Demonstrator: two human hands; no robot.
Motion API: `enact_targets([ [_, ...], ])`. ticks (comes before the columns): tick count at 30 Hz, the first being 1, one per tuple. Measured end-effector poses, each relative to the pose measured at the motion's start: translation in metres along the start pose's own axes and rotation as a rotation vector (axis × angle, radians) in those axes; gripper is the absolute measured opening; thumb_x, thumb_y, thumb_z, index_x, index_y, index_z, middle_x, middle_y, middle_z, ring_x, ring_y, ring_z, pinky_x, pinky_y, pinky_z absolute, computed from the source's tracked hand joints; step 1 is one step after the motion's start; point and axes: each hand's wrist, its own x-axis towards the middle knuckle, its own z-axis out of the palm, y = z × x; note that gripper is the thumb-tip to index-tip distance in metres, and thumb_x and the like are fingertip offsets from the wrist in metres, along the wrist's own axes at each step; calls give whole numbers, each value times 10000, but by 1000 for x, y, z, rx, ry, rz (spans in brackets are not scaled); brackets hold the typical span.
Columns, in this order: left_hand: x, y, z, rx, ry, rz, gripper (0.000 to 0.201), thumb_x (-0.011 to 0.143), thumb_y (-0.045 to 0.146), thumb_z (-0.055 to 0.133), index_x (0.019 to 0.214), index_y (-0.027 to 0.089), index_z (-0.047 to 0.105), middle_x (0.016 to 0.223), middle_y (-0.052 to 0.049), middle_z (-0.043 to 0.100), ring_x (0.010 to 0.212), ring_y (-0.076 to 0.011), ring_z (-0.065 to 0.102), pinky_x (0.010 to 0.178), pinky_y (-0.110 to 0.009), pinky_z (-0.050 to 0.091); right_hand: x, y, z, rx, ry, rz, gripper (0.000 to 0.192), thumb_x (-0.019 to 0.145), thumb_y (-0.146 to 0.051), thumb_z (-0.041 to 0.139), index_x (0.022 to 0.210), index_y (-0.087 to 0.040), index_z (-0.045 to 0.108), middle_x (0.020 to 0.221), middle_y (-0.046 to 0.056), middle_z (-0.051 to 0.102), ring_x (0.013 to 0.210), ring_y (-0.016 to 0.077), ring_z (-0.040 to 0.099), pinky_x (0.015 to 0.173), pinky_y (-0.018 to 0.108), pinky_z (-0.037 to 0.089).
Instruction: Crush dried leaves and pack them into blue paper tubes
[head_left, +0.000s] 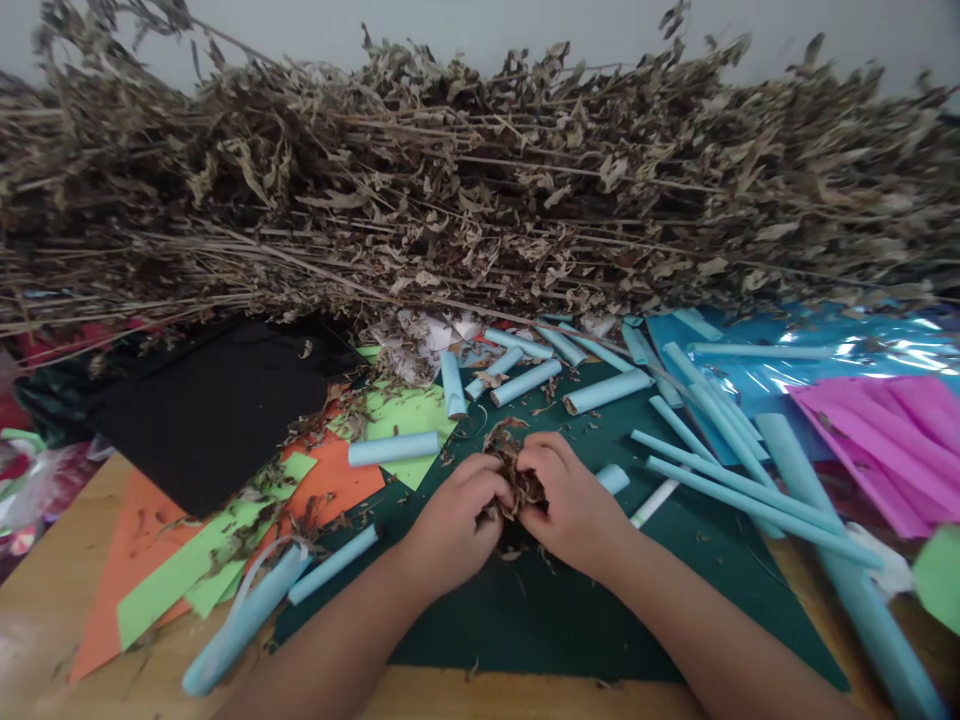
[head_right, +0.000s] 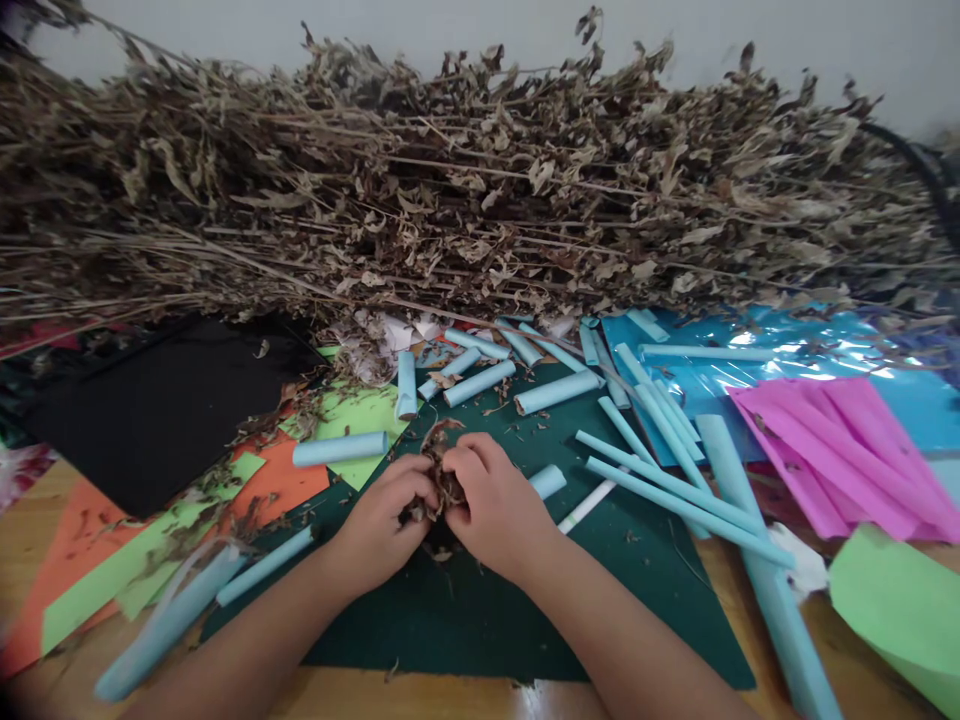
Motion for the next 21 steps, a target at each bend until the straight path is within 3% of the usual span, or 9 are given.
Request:
enact_targets([
  [4, 0, -2, 0, -65, 26, 32, 289, 536, -41, 380, 704, 188, 437, 797, -17, 473, 770, -134, 460, 686, -233, 391, -1, -1, 2, 23, 18, -110, 277, 579, -24, 403, 793, -200, 418, 908, 73, 400, 857, 186, 430, 699, 292, 393],
  [11, 0, -1, 1, -115, -46, -19, 195, 534, 4, 406, 596, 180, 349, 687, 6, 408, 643, -116, 410, 576, -219, 342, 2, -5, 1, 10, -216, -94, 167, 580, -30, 405, 592, -189, 358, 684, 0, 406, 613, 118, 385, 531, 222, 307],
  [21, -1, 6, 3, -289, -47, -102, 203, 479, 28, 373, 453, 173, 235, 498, 42, 292, 506, -92, 309, 466, -206, 230, -1, -10, 5, 125, -215, -80, 210, 527, -21, 421, 519, -182, 287, 523, -45, 338, 496, 91, 315, 466, 213, 228],
])
